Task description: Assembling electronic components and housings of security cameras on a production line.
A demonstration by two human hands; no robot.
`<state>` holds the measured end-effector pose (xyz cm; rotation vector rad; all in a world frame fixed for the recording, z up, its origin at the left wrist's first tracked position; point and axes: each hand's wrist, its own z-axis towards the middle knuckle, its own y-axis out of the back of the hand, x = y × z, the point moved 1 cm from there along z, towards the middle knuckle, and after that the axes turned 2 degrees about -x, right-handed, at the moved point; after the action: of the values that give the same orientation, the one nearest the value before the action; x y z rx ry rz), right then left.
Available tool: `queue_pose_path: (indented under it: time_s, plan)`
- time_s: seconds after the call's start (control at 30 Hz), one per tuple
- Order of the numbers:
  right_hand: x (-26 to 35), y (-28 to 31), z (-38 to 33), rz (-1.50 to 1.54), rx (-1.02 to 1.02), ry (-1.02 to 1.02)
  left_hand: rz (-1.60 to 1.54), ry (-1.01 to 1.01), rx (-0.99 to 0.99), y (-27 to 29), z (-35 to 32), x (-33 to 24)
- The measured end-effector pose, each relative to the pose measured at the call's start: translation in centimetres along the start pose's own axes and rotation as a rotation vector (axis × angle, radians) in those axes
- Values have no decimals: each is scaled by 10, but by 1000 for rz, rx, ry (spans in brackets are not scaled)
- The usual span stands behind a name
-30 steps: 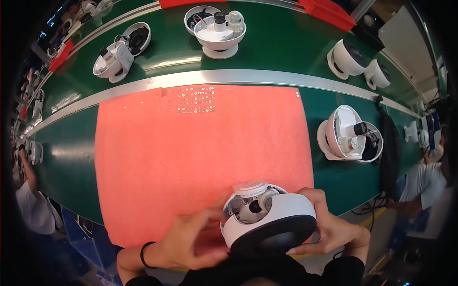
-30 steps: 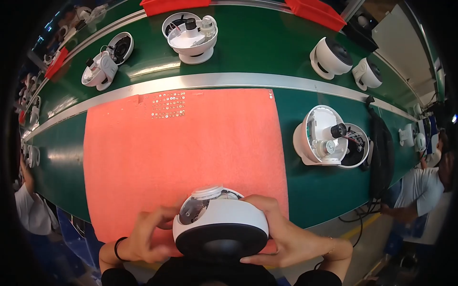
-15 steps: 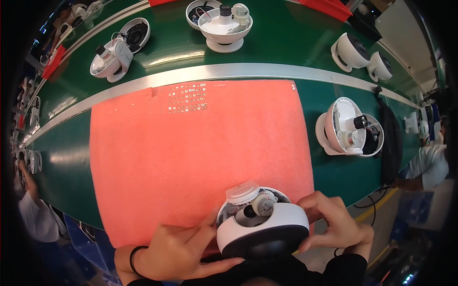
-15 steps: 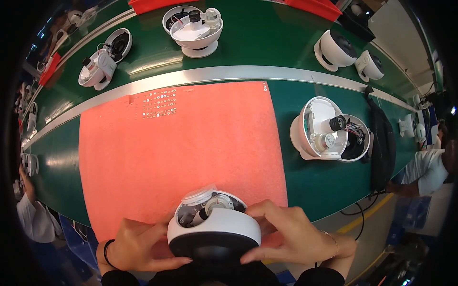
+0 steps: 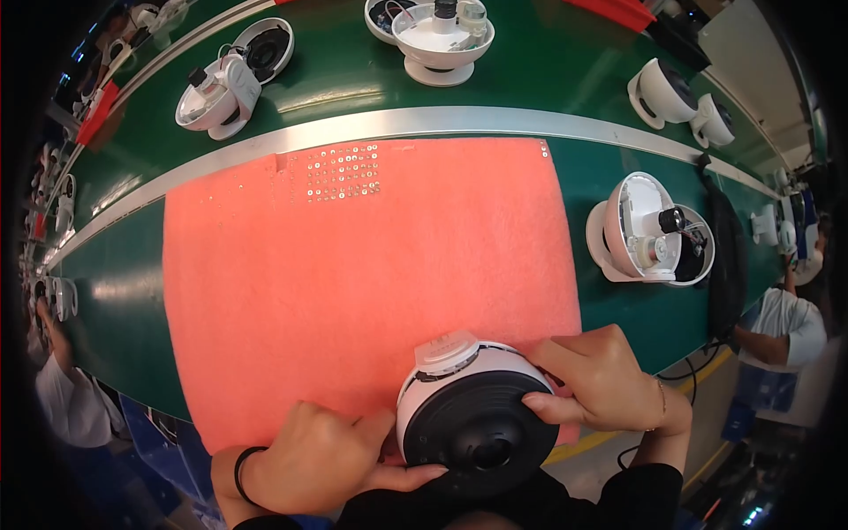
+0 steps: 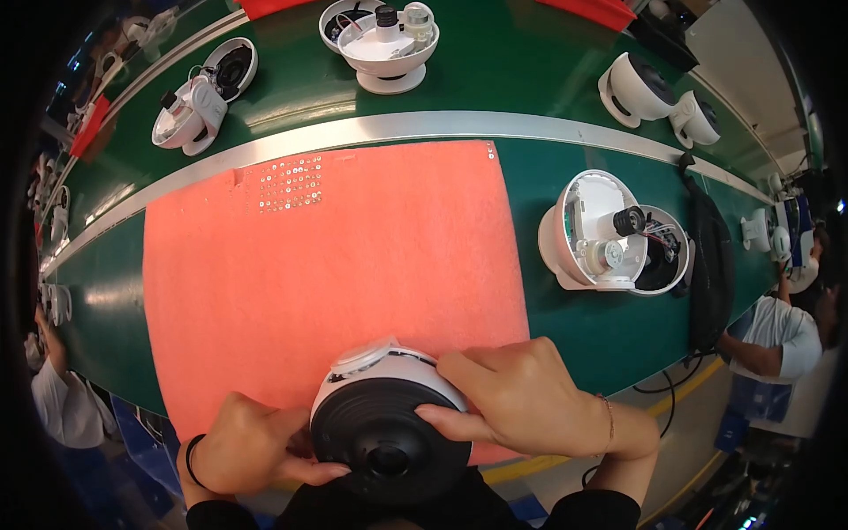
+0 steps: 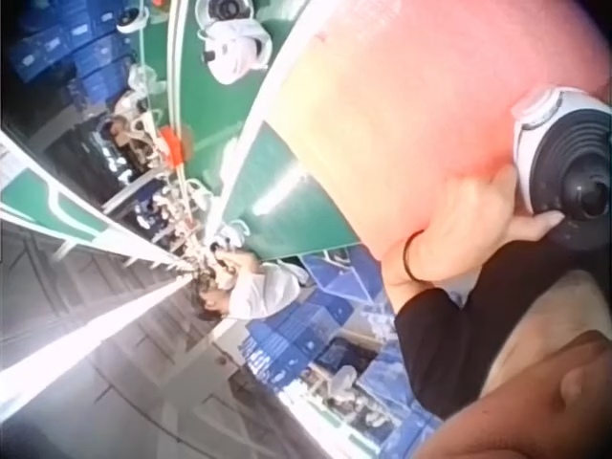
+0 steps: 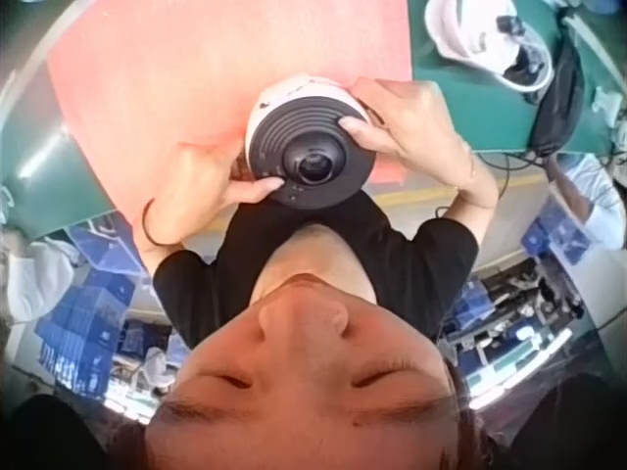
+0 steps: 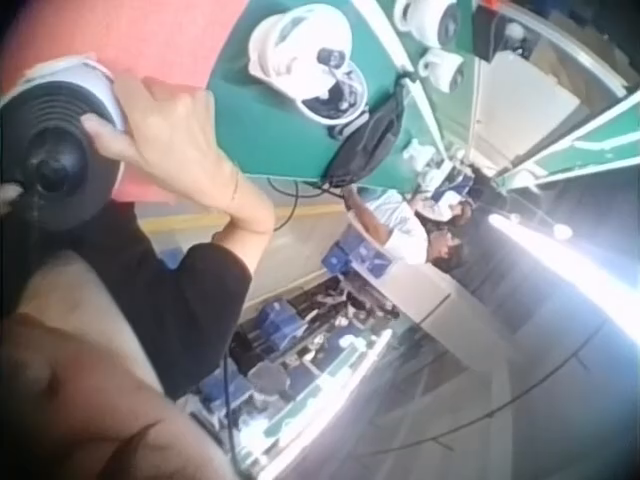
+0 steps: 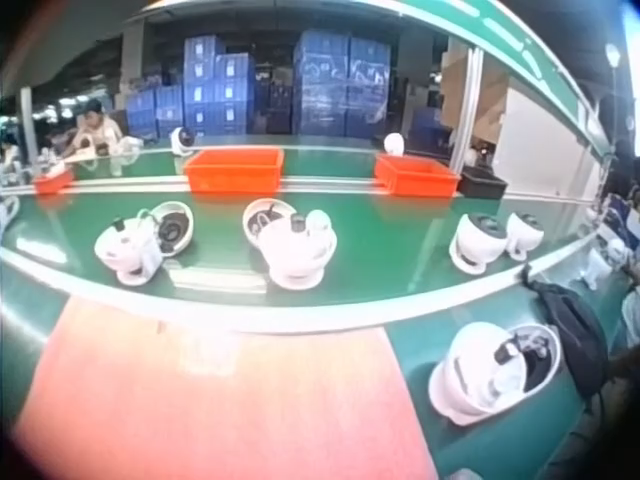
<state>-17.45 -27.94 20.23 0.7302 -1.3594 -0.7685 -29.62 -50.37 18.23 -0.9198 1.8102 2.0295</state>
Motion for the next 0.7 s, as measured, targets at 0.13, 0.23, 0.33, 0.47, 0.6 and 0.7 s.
queue_pose_path:
  time_s: [0.13, 0.23, 0.33, 0.47, 0.6, 0.7]
  plan:
    - [4, -3, 4, -102, 29, 24, -95, 19, -12, 6, 0, 5]
    - [14, 0, 10, -186, 90, 18, -40, 70, 79, 12, -7, 6]
    - [34, 0, 21, -286, -34, 105, -98, 105, 89, 19, -8, 12]
    - [61, -12, 16, -146, -172, 469, -111, 101, 146, 28, -10, 11]
    - [67, -11, 27, 19, 65, 529, -104, 117, 182, 34, -16, 17]
    - [76, -24, 29, 105, 112, 563, -167, 123, 179, 35, -21, 24]
